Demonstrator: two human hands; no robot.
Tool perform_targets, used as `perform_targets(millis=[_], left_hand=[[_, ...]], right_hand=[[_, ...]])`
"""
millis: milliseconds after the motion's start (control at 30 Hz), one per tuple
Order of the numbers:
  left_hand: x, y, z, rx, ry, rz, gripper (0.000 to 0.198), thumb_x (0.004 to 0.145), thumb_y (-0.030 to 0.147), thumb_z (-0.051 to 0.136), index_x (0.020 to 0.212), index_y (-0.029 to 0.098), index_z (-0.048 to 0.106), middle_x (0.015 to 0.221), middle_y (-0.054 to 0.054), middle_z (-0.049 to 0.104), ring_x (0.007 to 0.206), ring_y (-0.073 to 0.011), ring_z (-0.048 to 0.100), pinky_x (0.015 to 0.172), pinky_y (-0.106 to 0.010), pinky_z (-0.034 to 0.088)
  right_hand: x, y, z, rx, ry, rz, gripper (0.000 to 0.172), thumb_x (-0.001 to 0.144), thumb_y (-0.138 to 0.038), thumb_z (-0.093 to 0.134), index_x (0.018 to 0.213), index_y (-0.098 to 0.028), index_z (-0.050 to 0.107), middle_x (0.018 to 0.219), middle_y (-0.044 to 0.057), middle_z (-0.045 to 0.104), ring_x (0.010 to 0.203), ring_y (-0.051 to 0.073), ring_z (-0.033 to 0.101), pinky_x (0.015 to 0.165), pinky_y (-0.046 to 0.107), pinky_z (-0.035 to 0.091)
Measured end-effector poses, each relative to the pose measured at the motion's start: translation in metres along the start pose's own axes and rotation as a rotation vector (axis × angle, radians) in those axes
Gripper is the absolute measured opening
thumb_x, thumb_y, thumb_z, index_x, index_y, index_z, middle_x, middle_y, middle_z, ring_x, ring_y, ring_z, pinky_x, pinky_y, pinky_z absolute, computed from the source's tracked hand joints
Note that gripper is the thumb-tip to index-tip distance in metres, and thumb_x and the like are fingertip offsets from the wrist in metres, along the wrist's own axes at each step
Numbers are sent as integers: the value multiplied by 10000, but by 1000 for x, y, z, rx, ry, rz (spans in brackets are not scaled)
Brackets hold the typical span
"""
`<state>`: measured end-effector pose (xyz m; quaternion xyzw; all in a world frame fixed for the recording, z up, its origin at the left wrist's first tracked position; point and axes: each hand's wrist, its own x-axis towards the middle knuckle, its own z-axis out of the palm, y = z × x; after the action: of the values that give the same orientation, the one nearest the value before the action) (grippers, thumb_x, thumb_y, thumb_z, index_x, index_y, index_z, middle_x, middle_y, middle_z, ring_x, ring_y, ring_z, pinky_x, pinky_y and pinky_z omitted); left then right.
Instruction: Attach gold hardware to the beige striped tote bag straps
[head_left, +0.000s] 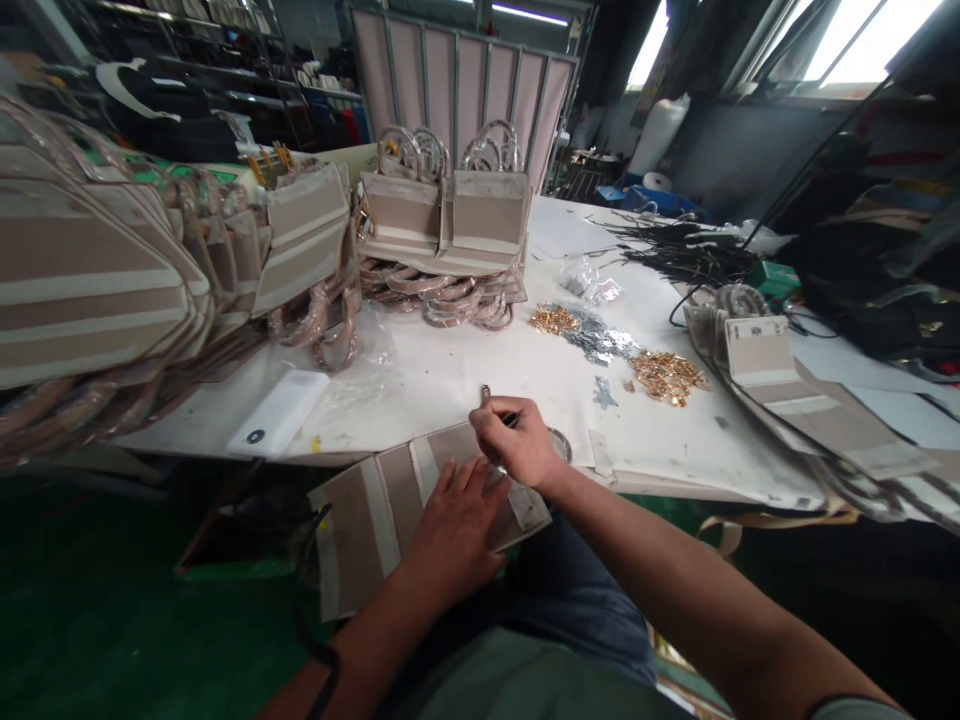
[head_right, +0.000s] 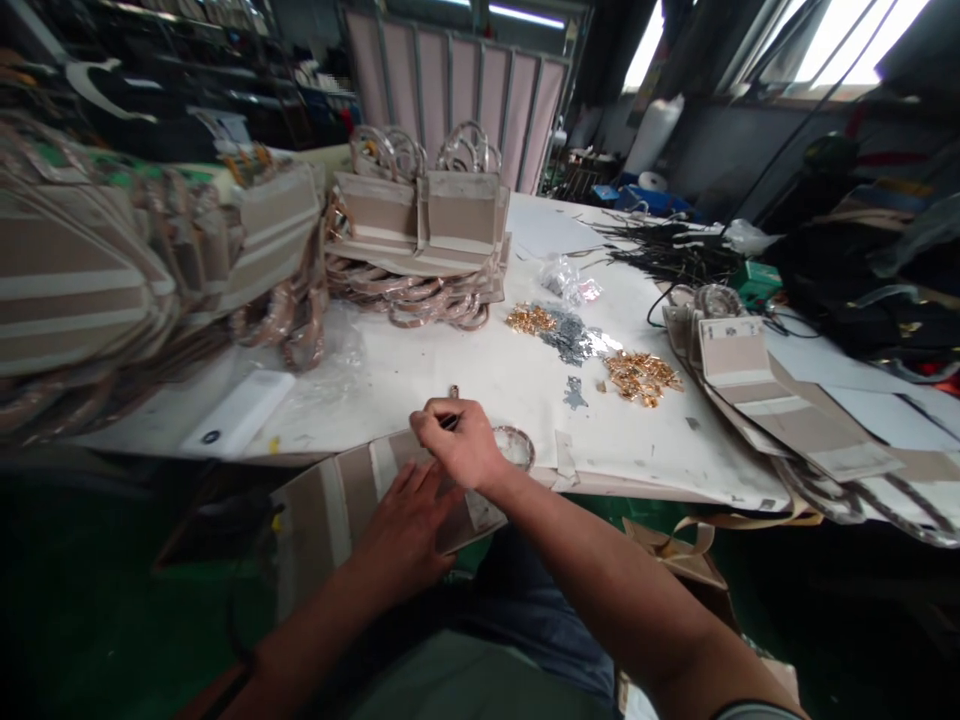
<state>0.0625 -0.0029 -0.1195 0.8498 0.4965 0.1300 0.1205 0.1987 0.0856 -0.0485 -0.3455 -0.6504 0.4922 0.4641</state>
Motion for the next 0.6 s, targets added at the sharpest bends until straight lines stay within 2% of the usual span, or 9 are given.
perform_targets(millis=[133, 200, 333, 467, 533, 600], left_hand=[[1, 0, -2, -44, -5, -2, 854, 738, 340, 833, 1547, 245, 576, 1664, -167, 480, 1618, -391, 318, 1373, -585, 193], [1, 1, -6, -64, -15, 1, 879, 730, 350, 837, 1560, 243, 568, 1672, -169, 471, 1614, -395, 322, 1371, -586, 189], [2, 2, -11, -70, -55, -23, 941, 692, 343, 866, 1579, 270, 559, 1699, -176, 436, 1613, -406, 329, 1367, -598, 173], [0, 3, -9, -48, -79, -27, 927, 741, 380, 859, 1602, 255, 539, 1743, -197, 373, 1637, -411, 289, 1367, -602, 150], [-1, 4, -7, -39, -69, -23, 935, 751, 388, 857, 1614, 252, 524, 1752, -202, 359, 1642, -413, 280, 1367, -603, 143], [0, 3, -5, -40, -67, -12, 933, 754, 384, 856, 1614, 244, 523, 1747, -204, 371, 1643, -409, 281, 1370, -598, 136]], right_hand=[[-3, 5, 8, -161, -142, -54, 418, 929, -407, 562, 591, -212, 412, 595, -47, 356, 578, 118, 354, 542, 273, 313], [-4, 10, 6, -205, -156, -69, 409, 920, -413, 549, 593, -214, 404, 597, -45, 354, 585, 122, 353, 545, 279, 315], [-1, 7, -6, -159, -78, -14, 443, 933, -450, 587, 586, -222, 436, 567, -42, 412, 559, 129, 399, 534, 283, 334], [-2, 1, -14, 114, 17, -17, 499, 998, -487, 647, 599, -235, 482, 527, -39, 472, 474, 136, 433, 476, 281, 348], [-5, 7, -15, 175, 75, -40, 506, 1008, -500, 661, 610, -236, 496, 539, -33, 490, 470, 139, 446, 469, 277, 365], [-7, 16, -16, 160, 117, 0, 518, 990, -518, 672, 596, -241, 482, 527, -31, 481, 454, 133, 424, 447, 270, 348]])
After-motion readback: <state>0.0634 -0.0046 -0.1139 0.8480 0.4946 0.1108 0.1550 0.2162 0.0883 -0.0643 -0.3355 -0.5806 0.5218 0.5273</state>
